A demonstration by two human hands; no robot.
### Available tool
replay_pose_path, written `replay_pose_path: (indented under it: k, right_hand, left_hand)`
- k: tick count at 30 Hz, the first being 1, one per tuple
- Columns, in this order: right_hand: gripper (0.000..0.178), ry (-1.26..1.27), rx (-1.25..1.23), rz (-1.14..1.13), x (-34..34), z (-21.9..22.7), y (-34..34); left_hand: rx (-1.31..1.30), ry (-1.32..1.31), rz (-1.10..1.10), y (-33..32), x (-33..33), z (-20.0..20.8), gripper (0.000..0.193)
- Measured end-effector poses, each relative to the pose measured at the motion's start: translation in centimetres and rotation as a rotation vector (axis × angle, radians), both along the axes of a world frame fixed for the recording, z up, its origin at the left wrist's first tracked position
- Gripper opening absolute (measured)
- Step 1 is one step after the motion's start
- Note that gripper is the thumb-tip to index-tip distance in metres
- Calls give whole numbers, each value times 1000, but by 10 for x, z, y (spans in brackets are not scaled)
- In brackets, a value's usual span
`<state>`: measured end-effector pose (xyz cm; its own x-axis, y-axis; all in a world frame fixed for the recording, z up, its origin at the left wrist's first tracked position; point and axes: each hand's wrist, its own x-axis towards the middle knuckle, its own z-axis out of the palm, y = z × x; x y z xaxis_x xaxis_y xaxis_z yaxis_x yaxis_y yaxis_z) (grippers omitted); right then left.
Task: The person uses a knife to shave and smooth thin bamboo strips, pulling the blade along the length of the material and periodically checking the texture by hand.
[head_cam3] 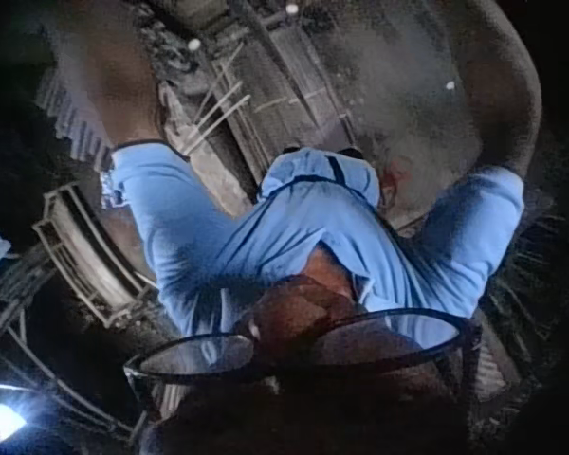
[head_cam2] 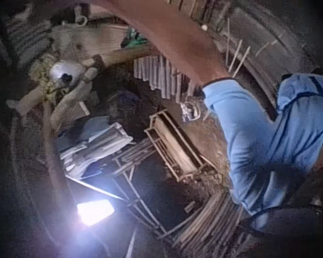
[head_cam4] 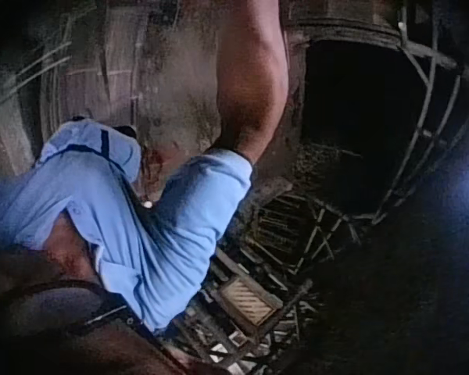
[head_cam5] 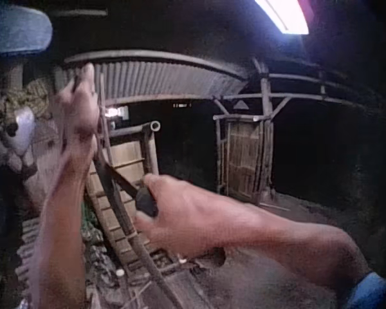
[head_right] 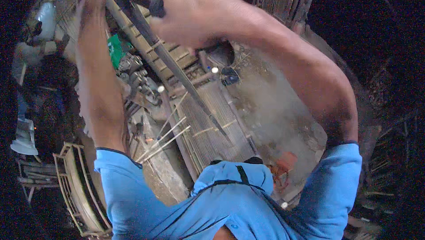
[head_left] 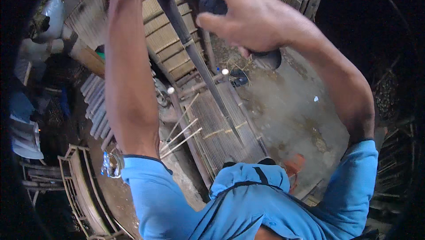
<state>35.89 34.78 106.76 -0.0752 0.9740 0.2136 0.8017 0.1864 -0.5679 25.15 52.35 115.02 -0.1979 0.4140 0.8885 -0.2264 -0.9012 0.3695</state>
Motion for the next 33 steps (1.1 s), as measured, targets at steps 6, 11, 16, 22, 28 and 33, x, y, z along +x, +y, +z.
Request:
replay_pose_path:
  k: [6,11,16,22,28,33]
  right_hand:
    - [33,-90,272,-34,-6,-22,24]
    - [28,183,-237,31,-13,-33,31]
    - [27,-155,106,-44,-5,-56,45]
    - [23,1,-258,-22,-7,-65,58]
    - [28,-364,140,34,18,-63,81]
    - [39,438,-150,93,4,-86,54]
  left_hand:
    - [-95,25,-77,13,-12,-18,40]
    - [-104,44,-110,19,-13,-21,41]
    - [-116,48,-134,27,-10,-31,41]
    - [-106,76,-139,35,-12,-31,42]
    - [-103,67,-181,40,-13,-22,43]
    - [-218,110,-166,48,-27,-32,44]
